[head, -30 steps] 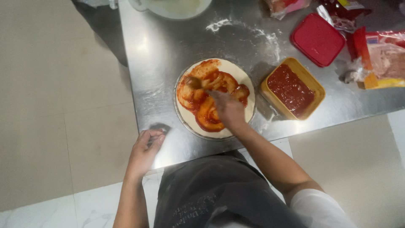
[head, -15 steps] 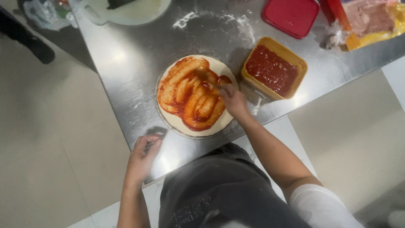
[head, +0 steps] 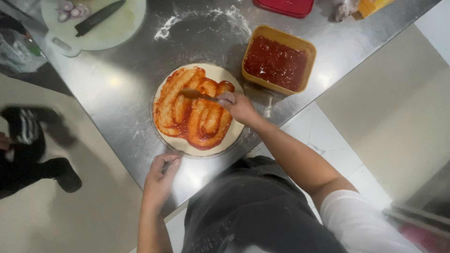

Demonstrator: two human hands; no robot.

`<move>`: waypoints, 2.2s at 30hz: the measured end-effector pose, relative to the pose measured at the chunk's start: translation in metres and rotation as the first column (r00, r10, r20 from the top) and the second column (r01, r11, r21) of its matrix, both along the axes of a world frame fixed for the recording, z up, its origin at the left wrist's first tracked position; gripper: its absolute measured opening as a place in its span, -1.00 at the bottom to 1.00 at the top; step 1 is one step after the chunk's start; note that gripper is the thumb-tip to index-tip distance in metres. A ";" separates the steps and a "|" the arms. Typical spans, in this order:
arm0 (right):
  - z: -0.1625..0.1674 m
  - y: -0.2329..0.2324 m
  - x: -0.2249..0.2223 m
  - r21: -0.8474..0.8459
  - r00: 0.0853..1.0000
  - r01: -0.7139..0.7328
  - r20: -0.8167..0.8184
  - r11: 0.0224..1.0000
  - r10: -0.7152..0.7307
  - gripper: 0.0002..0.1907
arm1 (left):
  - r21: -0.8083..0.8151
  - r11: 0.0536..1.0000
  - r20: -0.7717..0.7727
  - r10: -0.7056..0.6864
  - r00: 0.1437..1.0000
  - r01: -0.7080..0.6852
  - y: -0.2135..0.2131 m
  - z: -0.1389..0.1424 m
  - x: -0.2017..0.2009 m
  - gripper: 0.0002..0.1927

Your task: The person spreads tomato sauce over a round pizza base using a spoon, then sprinkles shredded cheese by hand over the sauce. The pizza remains on a metal tray on the countertop.

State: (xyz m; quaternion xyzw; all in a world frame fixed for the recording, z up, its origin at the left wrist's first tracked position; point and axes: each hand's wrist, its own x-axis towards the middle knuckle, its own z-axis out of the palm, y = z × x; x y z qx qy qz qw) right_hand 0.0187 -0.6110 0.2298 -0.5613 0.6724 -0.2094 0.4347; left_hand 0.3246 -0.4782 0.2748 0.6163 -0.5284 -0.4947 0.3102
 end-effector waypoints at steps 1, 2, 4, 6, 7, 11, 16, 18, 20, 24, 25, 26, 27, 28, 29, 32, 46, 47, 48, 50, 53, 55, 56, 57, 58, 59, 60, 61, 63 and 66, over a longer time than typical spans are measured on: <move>-0.004 -0.002 0.001 -0.066 0.999 0.053 -0.007 0.996 -0.054 -0.65 | 0.009 1.000 -0.022 -0.004 1.000 0.004 -0.001 0.000 -0.004 -0.70; -0.008 -0.005 0.002 -0.132 0.994 0.104 -0.010 0.986 -0.106 -0.65 | 0.018 1.000 -0.043 -0.005 0.999 0.006 -0.001 0.000 -0.008 -0.70; -0.010 -0.014 0.007 -0.180 0.988 0.146 -0.016 0.973 -0.152 -0.66 | 0.008 1.000 -0.025 -0.029 0.999 0.029 -0.004 0.002 -0.015 -0.72; -0.007 -0.023 0.018 -0.138 0.989 0.141 -0.031 0.980 -0.147 -0.69 | 0.020 0.998 -0.013 -0.052 0.999 0.052 -0.007 0.005 -0.022 -0.73; -0.004 -0.025 0.023 0.006 0.993 0.116 -0.021 0.993 -0.116 -0.68 | 0.032 0.998 -0.011 -0.058 0.998 0.058 -0.009 0.006 -0.026 -0.73; 0.002 -0.016 0.038 -0.241 0.983 -0.162 -0.123 0.957 0.136 -0.67 | 0.044 0.998 0.017 -0.043 0.999 0.043 -0.014 0.011 -0.034 -0.73; -0.006 -0.013 0.009 -0.276 0.913 -0.266 -0.379 0.924 0.149 -0.58 | 0.044 0.999 -0.014 -0.023 1.000 0.023 -0.014 0.010 -0.041 -0.76; -0.009 -0.012 -0.011 -0.185 0.910 -0.149 -0.411 0.971 0.061 -0.63 | 0.037 0.999 -0.034 -0.026 0.999 0.027 -0.015 0.008 -0.044 -0.76; -0.008 0.007 -0.038 -0.419 0.944 -0.103 -0.327 0.902 -0.044 -0.66 | 0.003 0.999 -0.048 -0.040 0.998 0.040 -0.015 0.006 -0.047 -0.75; -0.009 0.050 -0.055 0.263 0.995 0.079 -0.087 0.962 -0.058 -0.61 | 0.078 0.997 -0.045 -0.012 0.999 0.016 -0.019 0.004 -0.053 -0.73; -0.011 0.061 -0.051 0.231 0.994 -0.028 -0.096 0.973 0.051 -0.62 | 0.069 0.997 -0.043 -0.022 0.999 0.025 -0.021 0.004 -0.054 -0.74; -0.014 0.071 -0.045 0.200 0.982 -0.133 -0.106 0.971 0.156 -0.62 | 0.060 0.998 -0.040 -0.034 0.999 0.037 -0.022 0.004 -0.056 -0.74; -0.017 0.075 -0.040 0.171 0.959 -0.235 -0.120 0.957 0.257 -0.62 | 0.066 0.997 -0.027 -0.040 0.999 0.041 -0.024 0.005 -0.057 -0.74; -0.021 0.072 -0.034 -0.119 0.915 -0.324 -0.290 0.939 0.279 -0.62 | 0.070 0.996 -0.016 -0.047 0.999 0.048 -0.025 0.006 -0.058 -0.74; -0.026 0.067 -0.027 -0.377 0.857 -0.432 -0.453 0.819 0.244 -0.62 | 0.074 0.996 -0.005 -0.053 0.999 0.053 -0.027 0.007 -0.059 -0.74; -0.037 0.037 -0.020 -0.364 0.879 -0.409 -0.403 0.837 0.254 -0.60 | 0.019 0.997 -0.027 -0.079 0.997 0.080 -0.028 0.011 -0.057 -0.74; 0.013 0.087 -0.047 0.030 0.990 0.067 -0.125 0.997 -0.063 -0.70 | 0.008 0.998 0.024 0.066 0.998 -0.067 0.000 -0.005 -0.013 -0.76; 0.015 0.094 -0.042 -0.003 0.997 0.029 -0.065 1.000 -0.029 -0.71 | -0.008 0.998 0.013 0.069 0.998 -0.069 0.000 -0.006 -0.011 -0.76; 0.016 0.099 -0.035 -0.114 0.993 -0.072 -0.101 0.991 0.061 -0.71 | -0.012 0.998 0.032 0.064 0.997 -0.064 0.000 -0.006 -0.009 -0.76; 0.013 0.108 -0.019 -0.315 0.956 -0.273 -0.198 0.909 0.218 -0.70 | -0.017 0.999 0.067 0.047 0.997 -0.046 -0.002 -0.006 -0.006 -0.75; 0.004 0.085 -0.002 -0.121 0.859 -0.364 -0.428 0.923 0.282 -0.64 | -0.100 0.995 0.033 -0.009 0.999 0.012 -0.005 -0.001 -0.003 -0.76; -0.001 0.064 0.007 -0.446 0.939 -0.265 -0.320 0.855 0.124 -0.71 | -0.086 0.996 0.030 -0.004 1.000 0.007 -0.006 0.003 0.000 -0.75; -0.003 0.057 0.011 -0.590 0.968 -0.196 -0.246 0.784 0.057 -0.74 | -0.081 0.997 0.027 -0.005 1.000 0.007 -0.007 0.005 0.002 -0.75; -0.004 0.054 0.016 -0.435 0.978 -0.150 -0.199 0.888 0.068 -0.72 | -0.074 0.997 0.045 0.002 0.999 0.001 -0.006 0.007 0.004 -0.75; -0.005 0.051 0.022 -0.260 0.986 -0.110 -0.153 0.959 0.072 -0.70 | -0.067 0.998 0.060 0.009 0.998 -0.005 -0.006 0.008 0.005 -0.75; -0.006 0.052 0.028 -0.070 0.992 -0.075 -0.107 0.995 0.068 -0.68 | -0.056 0.998 0.075 0.015 0.997 -0.011 -0.004 0.008 0.007 -0.75; -0.006 0.055 0.034 -0.066 0.986 -0.135 -0.109 0.989 0.127 -0.68 | -0.057 0.998 0.061 0.022 0.998 -0.019 -0.002 0.008 0.010 -0.75; -0.006 0.060 0.039 -0.059 0.976 -0.195 -0.111 0.979 0.188 -0.68 | -0.057 0.998 0.048 0.031 0.998 -0.028 0.001 0.008 0.014 -0.75; -0.005 0.073 0.047 -0.184 0.946 -0.314 -0.145 0.931 0.291 -0.69 | -0.037 0.998 0.046 0.055 0.997 -0.053 0.009 0.005 0.020 -0.74; 0.001 0.090 0.049 -0.442 0.900 -0.434 -0.256 0.785 0.353 -0.71 | -0.003 0.995 0.076 0.095 0.993 -0.095 0.020 -0.002 0.031 -0.73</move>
